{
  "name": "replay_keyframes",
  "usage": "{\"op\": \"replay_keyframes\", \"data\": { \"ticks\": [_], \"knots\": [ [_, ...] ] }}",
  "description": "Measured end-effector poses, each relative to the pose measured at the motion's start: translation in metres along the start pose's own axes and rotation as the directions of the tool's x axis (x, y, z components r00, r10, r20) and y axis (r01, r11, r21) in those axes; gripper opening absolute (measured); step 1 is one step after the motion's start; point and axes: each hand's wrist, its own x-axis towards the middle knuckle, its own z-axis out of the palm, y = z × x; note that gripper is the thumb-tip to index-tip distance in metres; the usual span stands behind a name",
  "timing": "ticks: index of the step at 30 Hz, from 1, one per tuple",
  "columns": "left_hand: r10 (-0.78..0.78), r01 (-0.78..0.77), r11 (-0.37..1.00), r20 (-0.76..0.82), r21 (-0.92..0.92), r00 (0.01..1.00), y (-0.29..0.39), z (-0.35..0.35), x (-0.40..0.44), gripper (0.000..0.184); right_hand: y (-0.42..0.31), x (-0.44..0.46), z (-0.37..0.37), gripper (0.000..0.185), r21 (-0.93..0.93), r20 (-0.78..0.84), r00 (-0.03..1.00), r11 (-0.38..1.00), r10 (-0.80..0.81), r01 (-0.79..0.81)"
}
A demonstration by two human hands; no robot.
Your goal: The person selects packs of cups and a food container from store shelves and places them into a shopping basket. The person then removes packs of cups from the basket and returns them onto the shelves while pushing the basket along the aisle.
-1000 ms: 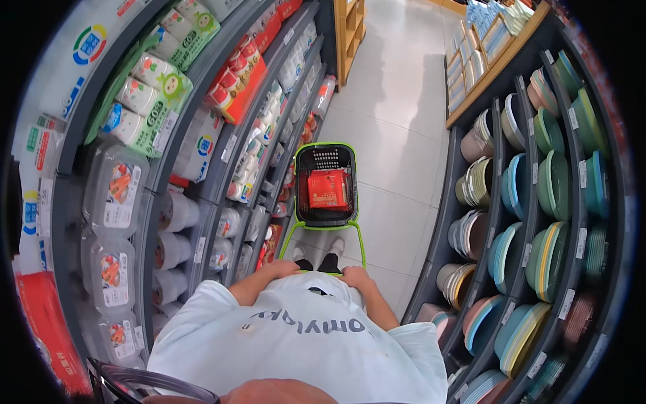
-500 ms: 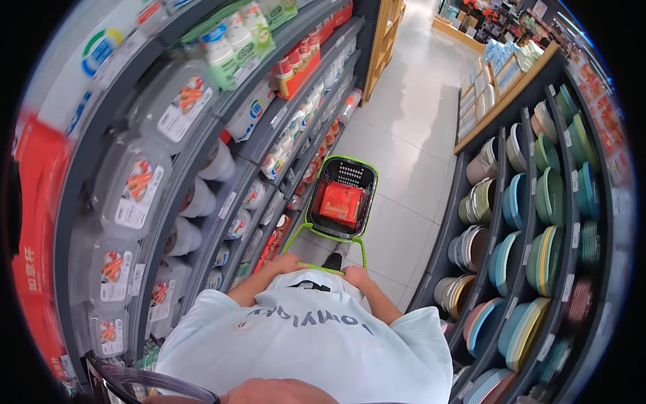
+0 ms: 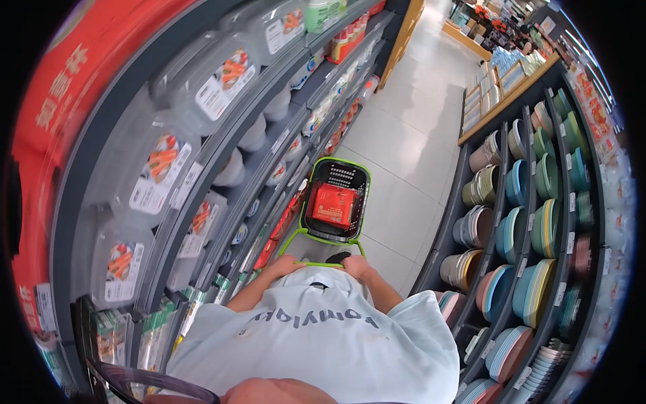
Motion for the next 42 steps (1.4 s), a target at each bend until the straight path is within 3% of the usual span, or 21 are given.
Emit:
{"op": "replay_keyframes", "data": {
  "ticks": [3,4,8,12,14,18,21,23,25,26,30,33,36,39,41,42],
  "knots": [
    [-0.032,0.03,0.993,-0.011,-0.111,0.999,0.007,0.004,-0.049,0.063,-0.014,-0.006,0.024,0.058,-0.01,0.007,0.999,0.999,-0.034,0.034],
    [-0.013,0.009,0.991,-0.031,-0.132,0.999,-0.004,0.015,-0.053,0.062,-0.022,-0.011,0.033,0.043,0.041,0.028,0.999,0.999,-0.021,0.02],
    [0.014,-0.042,0.981,-0.149,-0.187,0.989,0.005,0.023,-0.096,0.061,-0.04,-0.036,0.071,0.027,0.106,0.06,0.998,0.994,0.003,-0.009],
    [-0.012,0.003,0.995,-0.082,-0.102,0.997,0.006,0.067,-0.105,0.061,-0.045,-0.073,0.1,0.027,0.145,0.082,0.996,0.989,0.022,-0.034],
    [-0.011,-0.013,0.991,-0.168,-0.136,0.986,0.013,0.087,-0.116,0.059,-0.046,-0.09,0.117,0.027,0.157,0.073,0.997,0.987,0.021,-0.032],
    [-0.015,-0.003,0.976,-0.083,-0.216,0.996,0.025,0.109,-0.145,0.056,-0.056,-0.123,0.142,0.03,0.224,0.07,0.997,0.973,0.045,-0.059],
    [0.051,-0.105,0.968,-0.232,-0.23,0.971,0.023,0.135,-0.151,0.05,-0.071,-0.142,0.141,0.034,0.272,0.045,0.993,0.956,0.106,-0.115],
    [-0.157,0.035,0.869,-0.207,-0.494,0.966,0.027,0.141,-0.15,0.047,-0.081,-0.151,0.144,0.037,0.311,0.014,0.989,0.939,0.148,-0.145],
    [-0.166,0.037,0.873,-0.226,-0.485,0.96,0.022,0.137,-0.152,0.044,-0.086,-0.158,0.145,0.044,0.574,-0.086,0.964,0.803,0.251,-0.158],
    [-0.173,0.039,0.88,-0.242,-0.474,0.955,0.018,0.134,-0.154,0.042,-0.089,-0.16,0.147,0.052,0.62,-0.096,0.954,0.767,0.283,-0.166],
    [-0.082,-0.054,0.891,-0.276,-0.451,0.958,0.005,0.137,-0.157,0.041,-0.098,-0.164,0.162,0.049,0.557,-0.115,0.932,0.799,0.343,-0.225],
    [0.014,-0.096,0.907,-0.198,-0.41,0.98,-0.002,0.127,-0.158,0.04,-0.095,-0.143,0.182,0.045,0.514,-0.124,0.908,0.809,0.399,-0.286],
    [0.086,-0.097,0.868,-0.046,-0.487,0.995,-0.008,0.117,-0.173,0.041,-0.103,-0.125,0.19,0.04,0.578,0.006,0.864,0.704,0.503,-0.413],
    [0.099,-0.105,0.893,-0.037,-0.439,0.994,-0.018,0.111,-0.188,0.043,-0.113,-0.097,0.213,0.041,0.514,-0.061,0.892,0.78,0.449,-0.357],
    [0.115,-0.085,0.862,0.029,-0.5,0.993,-0.03,0.103,-0.193,0.043,-0.136,-0.088,0.198,0.042,0.477,-0.057,0.915,0.816,0.399,-0.326],
    [0.093,-0.123,0.821,-0.083,-0.558,0.992,-0.035,0.099,-0.198,0.044,-0.148,-0.083,0.188,0.042,0.48,-0.041,0.939,0.831,0.341,-0.281]
  ]
}}
